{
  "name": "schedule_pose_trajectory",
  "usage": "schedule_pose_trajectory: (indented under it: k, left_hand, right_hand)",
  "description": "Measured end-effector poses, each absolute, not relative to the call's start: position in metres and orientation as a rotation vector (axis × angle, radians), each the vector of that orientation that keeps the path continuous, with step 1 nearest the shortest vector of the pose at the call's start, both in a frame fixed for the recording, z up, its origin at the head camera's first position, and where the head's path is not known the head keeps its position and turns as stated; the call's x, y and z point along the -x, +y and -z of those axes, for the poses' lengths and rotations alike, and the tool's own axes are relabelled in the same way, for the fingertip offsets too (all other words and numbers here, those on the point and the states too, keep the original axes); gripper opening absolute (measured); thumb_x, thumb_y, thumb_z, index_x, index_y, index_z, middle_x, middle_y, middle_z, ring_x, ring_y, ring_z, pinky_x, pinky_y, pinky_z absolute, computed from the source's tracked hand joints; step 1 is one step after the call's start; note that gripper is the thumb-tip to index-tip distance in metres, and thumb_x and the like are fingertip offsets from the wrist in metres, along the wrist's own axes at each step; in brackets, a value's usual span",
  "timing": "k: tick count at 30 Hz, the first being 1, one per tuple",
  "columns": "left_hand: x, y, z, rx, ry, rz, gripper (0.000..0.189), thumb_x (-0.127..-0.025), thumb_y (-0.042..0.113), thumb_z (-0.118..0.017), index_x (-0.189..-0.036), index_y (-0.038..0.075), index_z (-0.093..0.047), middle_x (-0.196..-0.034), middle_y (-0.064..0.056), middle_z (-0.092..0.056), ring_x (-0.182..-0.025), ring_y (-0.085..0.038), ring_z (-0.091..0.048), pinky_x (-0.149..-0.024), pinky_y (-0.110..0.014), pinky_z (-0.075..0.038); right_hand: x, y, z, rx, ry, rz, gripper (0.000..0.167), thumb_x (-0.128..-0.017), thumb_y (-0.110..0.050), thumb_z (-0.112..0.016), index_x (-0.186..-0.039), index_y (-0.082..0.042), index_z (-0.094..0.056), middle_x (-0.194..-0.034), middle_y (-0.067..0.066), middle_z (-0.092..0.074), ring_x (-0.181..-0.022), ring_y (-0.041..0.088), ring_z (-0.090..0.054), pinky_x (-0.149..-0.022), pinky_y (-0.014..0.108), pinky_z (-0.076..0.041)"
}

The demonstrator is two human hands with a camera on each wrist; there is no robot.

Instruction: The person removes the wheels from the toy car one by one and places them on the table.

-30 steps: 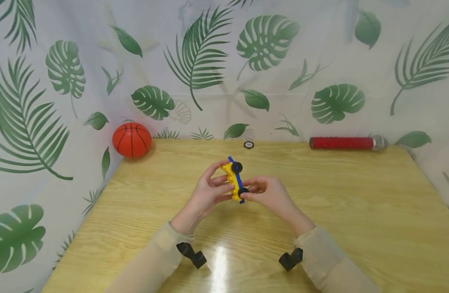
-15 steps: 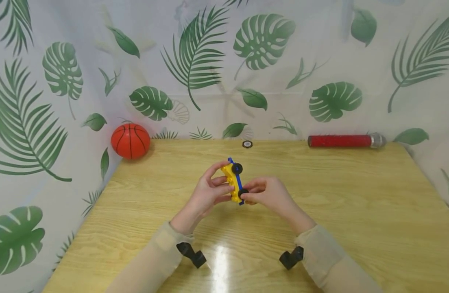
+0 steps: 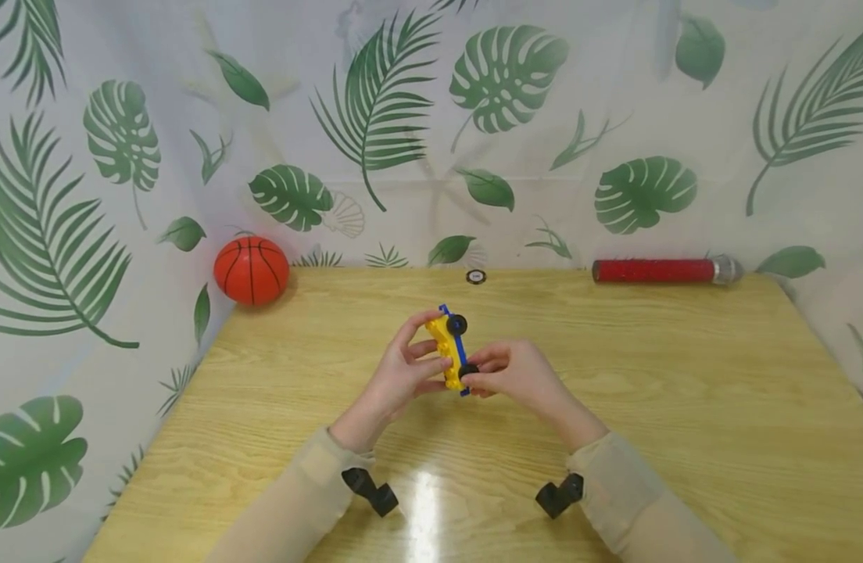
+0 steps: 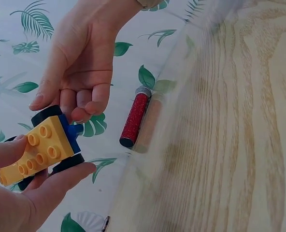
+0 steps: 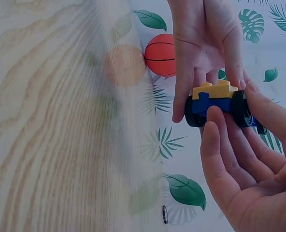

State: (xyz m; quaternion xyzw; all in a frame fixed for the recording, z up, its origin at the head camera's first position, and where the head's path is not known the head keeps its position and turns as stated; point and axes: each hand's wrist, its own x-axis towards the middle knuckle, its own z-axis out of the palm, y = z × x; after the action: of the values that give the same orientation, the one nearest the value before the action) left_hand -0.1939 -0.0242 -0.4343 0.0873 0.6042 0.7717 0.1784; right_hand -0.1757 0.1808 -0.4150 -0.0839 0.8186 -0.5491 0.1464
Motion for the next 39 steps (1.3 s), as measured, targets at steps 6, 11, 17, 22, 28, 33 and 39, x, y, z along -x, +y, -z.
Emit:
schedule_pose_trajectory:
  k: [6,11,17,22,28,33,39]
  left_hand:
    - [0.1939,-0.0237,0.4381,-0.271,1.735,-2.164,0.063,-0.093,-0.007,-0.061,-0.141,0.032,-0.047,-0.120,-0.014,-0.060,-0.093,-0.019,-0.068,-0.075,-0.041,-0.061]
    - [0.1913,-0.0231,0.4373,-0.264,1.804,-2.133,0.064,-0.093,-0.007,-0.062,-0.140,0.034,-0.048,-0.122,-0.016,-0.061,-0.095,-0.019,-0.068,-0.076,-0.042,-0.061]
    - [0.1895,-0.0229,0.4366,-0.274,1.852,-2.111,0.064,-0.093,-0.006,-0.062,-0.140,0.036,-0.049,-0.123,-0.016,-0.061,-0.098,-0.021,-0.068,-0.076,-0.044,-0.061]
    - [0.1889,-0.0226,0.4364,-0.283,1.885,-2.103,0.065,-0.092,-0.005,-0.064,-0.140,0.035,-0.048,-0.123,-0.017,-0.061,-0.098,-0.021,-0.068,-0.076,-0.044,-0.061]
    - [0.1896,-0.0229,0.4370,-0.283,1.878,-2.118,0.067,-0.090,-0.007,-0.067,-0.142,0.031,-0.048,-0.122,-0.019,-0.060,-0.095,-0.019,-0.068,-0.076,-0.044,-0.061]
    - [0.1905,-0.0231,0.4372,-0.285,1.877,-2.118,0.067,-0.089,-0.007,-0.067,-0.141,0.031,-0.049,-0.123,-0.022,-0.064,-0.098,-0.023,-0.069,-0.075,-0.044,-0.061]
    - [0.1918,-0.0226,0.4364,-0.323,1.914,-2.093,0.066,-0.089,-0.008,-0.067,-0.140,0.029,-0.048,-0.122,-0.024,-0.065,-0.099,-0.026,-0.070,-0.074,-0.043,-0.061]
  right_hand:
    - [0.1751,0.1792,0.4158,0.223,2.388,1.557,0.039,-0.088,-0.017,-0.076,-0.114,0.011,-0.066,-0.092,0.014,-0.075,-0.078,0.022,-0.073,-0.076,0.039,-0.061]
    - [0.1746,0.1775,0.4181,0.159,2.401,1.536,0.037,-0.087,-0.018,-0.077,-0.111,0.009,-0.068,-0.091,0.014,-0.075,-0.075,0.020,-0.073,-0.076,0.041,-0.061]
    - [0.1735,0.1762,0.4194,0.129,2.356,1.580,0.032,-0.088,-0.013,-0.075,-0.109,0.010,-0.067,-0.090,0.014,-0.075,-0.077,0.024,-0.073,-0.076,0.042,-0.061]
    - [0.1735,0.1753,0.4193,0.135,2.292,1.642,0.031,-0.090,-0.008,-0.073,-0.111,0.013,-0.065,-0.091,0.013,-0.075,-0.076,0.019,-0.073,-0.076,0.040,-0.062]
    - [0.1739,0.1754,0.4179,0.147,2.225,1.691,0.034,-0.091,-0.005,-0.071,-0.115,0.016,-0.062,-0.092,0.012,-0.074,-0.078,0.018,-0.073,-0.075,0.036,-0.062]
    - [0.1749,0.1753,0.4177,0.145,2.226,1.673,0.036,-0.091,-0.006,-0.070,-0.118,0.017,-0.061,-0.096,0.017,-0.074,-0.078,0.019,-0.074,-0.074,0.035,-0.062]
    - [0.1752,0.1736,0.4160,0.127,2.268,1.638,0.034,-0.091,-0.005,-0.070,-0.116,0.016,-0.062,-0.097,0.020,-0.074,-0.077,0.020,-0.074,-0.074,0.036,-0.062]
